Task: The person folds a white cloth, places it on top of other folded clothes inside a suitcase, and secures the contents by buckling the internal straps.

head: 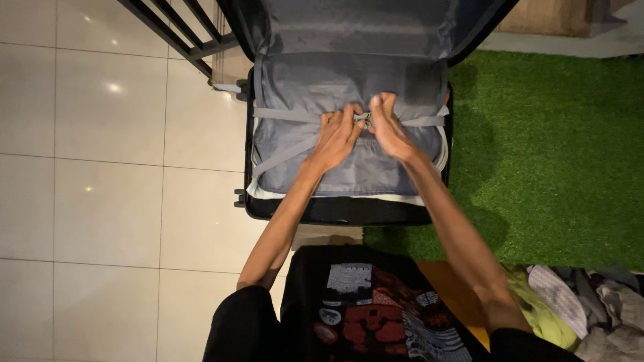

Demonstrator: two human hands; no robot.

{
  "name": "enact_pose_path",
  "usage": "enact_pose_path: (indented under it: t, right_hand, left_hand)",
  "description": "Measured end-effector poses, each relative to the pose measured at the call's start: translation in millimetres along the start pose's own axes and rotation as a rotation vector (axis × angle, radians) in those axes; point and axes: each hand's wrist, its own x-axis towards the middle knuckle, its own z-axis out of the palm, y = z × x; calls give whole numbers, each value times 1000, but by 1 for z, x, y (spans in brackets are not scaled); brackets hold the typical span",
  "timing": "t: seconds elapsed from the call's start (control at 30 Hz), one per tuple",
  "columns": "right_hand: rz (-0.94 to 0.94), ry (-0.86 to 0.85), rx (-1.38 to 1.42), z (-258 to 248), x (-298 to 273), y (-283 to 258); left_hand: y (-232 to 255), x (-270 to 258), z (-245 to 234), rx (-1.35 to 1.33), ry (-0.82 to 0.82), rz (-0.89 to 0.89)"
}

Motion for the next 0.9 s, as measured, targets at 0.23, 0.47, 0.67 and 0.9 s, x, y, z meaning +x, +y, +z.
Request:
enact_pose_path:
  t: [0.23,0.47,0.67,0.9]
  right_hand:
    - [-5,-71,-258,1,-23,-69]
    - [-13,-99,-351,11,-27,-60]
    - [-137,75,-20,7,-28,-15]
    - [-520,292,-485,1,-63,1]
  left_hand:
    - [-9,-7,8,153,-10,110]
    - [-17,-9,24,223,-65,94]
    - [-5,-21,10,158,38,76]
    - [17,-43,-18,260,213,200]
